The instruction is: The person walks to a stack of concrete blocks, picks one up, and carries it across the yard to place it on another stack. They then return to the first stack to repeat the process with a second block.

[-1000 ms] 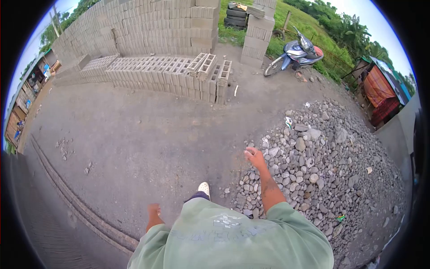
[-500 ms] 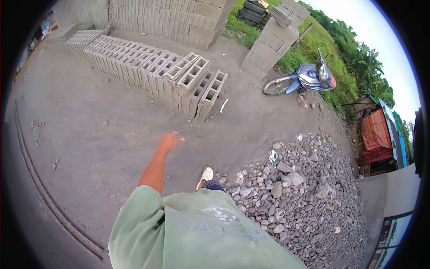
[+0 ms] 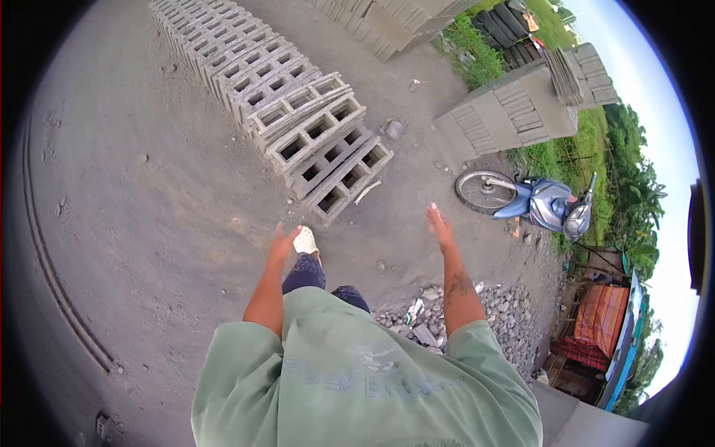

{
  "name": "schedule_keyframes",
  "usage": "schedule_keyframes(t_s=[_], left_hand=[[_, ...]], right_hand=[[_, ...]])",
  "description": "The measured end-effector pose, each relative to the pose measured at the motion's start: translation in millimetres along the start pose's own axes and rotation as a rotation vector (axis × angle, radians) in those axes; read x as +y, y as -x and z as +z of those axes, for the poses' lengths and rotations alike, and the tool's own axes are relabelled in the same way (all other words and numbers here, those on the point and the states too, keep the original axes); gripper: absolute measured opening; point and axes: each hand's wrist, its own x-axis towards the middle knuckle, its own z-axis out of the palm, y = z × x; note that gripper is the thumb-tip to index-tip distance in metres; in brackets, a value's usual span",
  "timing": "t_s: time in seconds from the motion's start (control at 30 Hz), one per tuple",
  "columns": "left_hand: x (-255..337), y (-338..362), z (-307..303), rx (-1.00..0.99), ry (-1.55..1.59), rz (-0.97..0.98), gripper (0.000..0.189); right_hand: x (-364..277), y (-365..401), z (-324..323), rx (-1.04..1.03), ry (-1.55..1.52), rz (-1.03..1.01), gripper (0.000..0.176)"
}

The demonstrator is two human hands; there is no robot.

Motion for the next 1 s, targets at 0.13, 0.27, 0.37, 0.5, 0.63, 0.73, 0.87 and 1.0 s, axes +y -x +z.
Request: schedule_keyframes(t_s=[0.13,0.27,0.37,0.5,0.63,0.73,0.87,1.0], left_hand=[[14.0,-36.8,64.3,0.144,0.147,-0.073,0.109],[-11.8,-76.5,114.1,0.337,0.513,-0.128,0.114],[-30.9,-98.0,131.2,0.265,0.602,-0.104,0.109],[-16.0,-98.2,139.2,0.462,0.696,-0.016,0.107],[-9.7,-108.8,131.1,0.381,0.776,0.092,0.108],[-15.6,-114.5,120.6,0.322,0.645,0.114,0.108],[-21.3,-118.7,123.8,0.355,0.698,0.148,0.103],[-30.8,-121.3,125.0,0.311,0.794,0.096,0.087]], right_hand=[[-15.7,-166.4,10.0,-0.122,0.243,0.056,0.073],[-34.3,-275.1,35.6,-0.311,0.279,-0.017,0.080],[-32.6,-346.1,57.8,-0.578,0.568,-0.020,0.085],[-16.6,-402.4,91.0,-0.974,0.413,0.002,0.090],[-26.4,-400.7,102.9,-1.026,0.574,0.071,0.092],[-5.2,-411.2,105.2,-1.067,0.477,0.075,0.090],[17.6,-398.7,108.6,-0.970,0.186,0.167,0.089],[6.2,-395.6,111.6,-0.948,0.102,0.157,0.082]])
